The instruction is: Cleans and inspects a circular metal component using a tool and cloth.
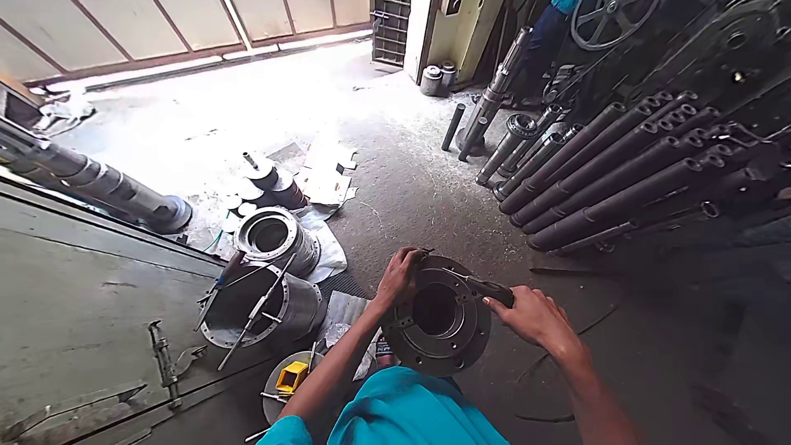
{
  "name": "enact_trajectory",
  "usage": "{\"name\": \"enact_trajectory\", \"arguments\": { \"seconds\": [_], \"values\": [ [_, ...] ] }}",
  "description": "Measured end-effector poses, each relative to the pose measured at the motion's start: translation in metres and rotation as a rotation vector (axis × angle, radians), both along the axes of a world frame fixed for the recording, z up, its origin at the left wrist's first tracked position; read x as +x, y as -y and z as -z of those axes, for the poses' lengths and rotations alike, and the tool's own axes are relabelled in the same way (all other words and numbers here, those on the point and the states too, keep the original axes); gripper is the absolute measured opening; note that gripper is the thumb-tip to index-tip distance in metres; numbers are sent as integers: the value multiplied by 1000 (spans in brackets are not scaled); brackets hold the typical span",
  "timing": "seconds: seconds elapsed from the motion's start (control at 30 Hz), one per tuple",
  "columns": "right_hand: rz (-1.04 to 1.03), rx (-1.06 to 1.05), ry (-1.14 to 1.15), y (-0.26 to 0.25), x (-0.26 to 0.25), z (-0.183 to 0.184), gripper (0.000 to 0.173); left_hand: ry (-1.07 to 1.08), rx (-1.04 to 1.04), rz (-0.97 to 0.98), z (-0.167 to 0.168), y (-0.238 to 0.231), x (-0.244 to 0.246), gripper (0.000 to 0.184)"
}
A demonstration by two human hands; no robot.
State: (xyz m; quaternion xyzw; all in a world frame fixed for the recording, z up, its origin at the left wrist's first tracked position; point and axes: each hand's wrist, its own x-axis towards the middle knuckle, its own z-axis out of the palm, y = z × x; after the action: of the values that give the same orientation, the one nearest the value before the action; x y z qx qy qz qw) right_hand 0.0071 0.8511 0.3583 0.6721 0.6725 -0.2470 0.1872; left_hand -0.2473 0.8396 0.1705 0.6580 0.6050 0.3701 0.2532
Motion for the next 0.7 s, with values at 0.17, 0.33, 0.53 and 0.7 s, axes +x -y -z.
{"name": "enact_trajectory", "arguments": {
  "seconds": [0.17, 0.33, 0.53, 0.7],
  "values": [
    [171, 59, -82, 19, 29, 9, 53, 348, 22, -165, -2, -2, -20, 33],
    [128, 141, -240, 56, 39, 16, 43, 694, -63, -351, -1, 33, -56, 33],
    [-132, 97, -268, 85, -26, 28, 46, 965, -19, -429, -4, 85, -61, 30],
    [-282, -59, -22, 57, -84, 15, 52, 617, 99, -81, -8, 98, -39, 38]
  ]
}}
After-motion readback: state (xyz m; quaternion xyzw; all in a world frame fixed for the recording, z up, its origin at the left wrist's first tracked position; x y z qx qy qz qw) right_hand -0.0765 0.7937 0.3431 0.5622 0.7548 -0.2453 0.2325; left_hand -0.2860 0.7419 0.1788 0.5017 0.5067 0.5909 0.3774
